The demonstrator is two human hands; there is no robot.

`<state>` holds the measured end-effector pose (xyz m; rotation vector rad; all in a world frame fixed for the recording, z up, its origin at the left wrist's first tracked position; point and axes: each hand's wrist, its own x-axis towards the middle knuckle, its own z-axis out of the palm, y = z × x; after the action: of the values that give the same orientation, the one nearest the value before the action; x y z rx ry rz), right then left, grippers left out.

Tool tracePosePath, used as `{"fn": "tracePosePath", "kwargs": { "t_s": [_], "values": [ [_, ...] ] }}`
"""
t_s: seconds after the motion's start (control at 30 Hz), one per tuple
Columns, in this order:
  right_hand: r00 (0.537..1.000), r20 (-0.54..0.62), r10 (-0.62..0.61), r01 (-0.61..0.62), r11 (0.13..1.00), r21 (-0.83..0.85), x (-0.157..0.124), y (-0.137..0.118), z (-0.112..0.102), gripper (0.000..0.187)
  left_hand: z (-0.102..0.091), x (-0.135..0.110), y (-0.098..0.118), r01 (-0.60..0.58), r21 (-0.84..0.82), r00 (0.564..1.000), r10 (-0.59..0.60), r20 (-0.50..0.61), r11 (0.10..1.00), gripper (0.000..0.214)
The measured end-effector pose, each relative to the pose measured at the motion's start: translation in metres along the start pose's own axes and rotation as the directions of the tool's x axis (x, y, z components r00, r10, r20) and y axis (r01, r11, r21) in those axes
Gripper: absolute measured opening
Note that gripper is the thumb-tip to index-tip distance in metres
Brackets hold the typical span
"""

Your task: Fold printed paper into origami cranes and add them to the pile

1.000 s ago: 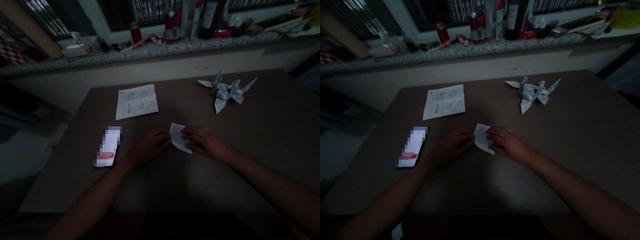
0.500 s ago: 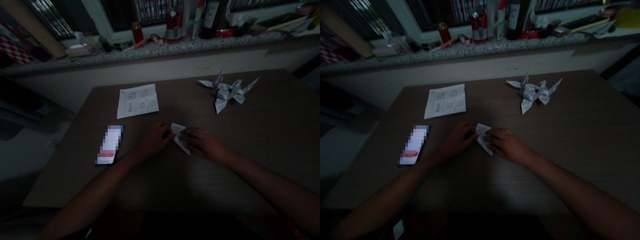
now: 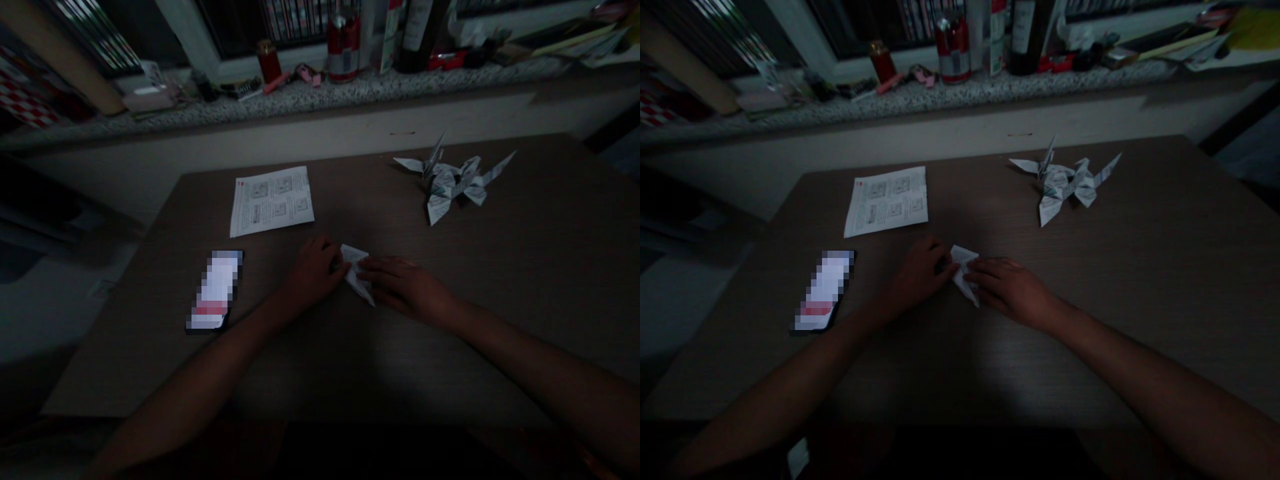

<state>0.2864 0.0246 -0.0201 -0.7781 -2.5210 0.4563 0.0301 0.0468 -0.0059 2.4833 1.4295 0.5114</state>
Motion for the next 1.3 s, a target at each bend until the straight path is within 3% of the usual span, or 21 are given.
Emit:
{"fn": "tracePosePath", "kwargs": {
  "t_s": [0.3, 0.53, 0.7, 1.3],
  "values": [
    [0.999, 0.011, -0.035, 0.036, 0.998, -0.054, -0.003, -0.003, 0.000, 0.037, 0.001, 0.000, 0.004, 0.001, -0.003, 0.999, -0.001, -0.041, 1.000, 0.015],
    [0.999, 0.032, -0.018, 0.021, 0.997, -0.075, -0.002, -0.007, -0.002, 0.038, -0.013, -0.024, 0.012, -0.285, 0.084, 0.958, 0.286, 0.001, 0.955, 0.018],
    [1.000, 0.022, 0.017, -0.015, 0.997, -0.070, -0.003, -0.009, -0.001, 0.045, -0.012, -0.045, 0.012, -0.354, 0.061, 0.934, 0.350, 0.078, 0.933, 0.033],
    [0.988, 0.076, -0.138, 0.144, 0.985, -0.094, -0.009, -0.003, -0.010, 0.035, -0.006, -0.054, 0.012, -0.314, 0.051, 0.937, 0.301, 0.175, 0.948, 0.050]
  ]
}}
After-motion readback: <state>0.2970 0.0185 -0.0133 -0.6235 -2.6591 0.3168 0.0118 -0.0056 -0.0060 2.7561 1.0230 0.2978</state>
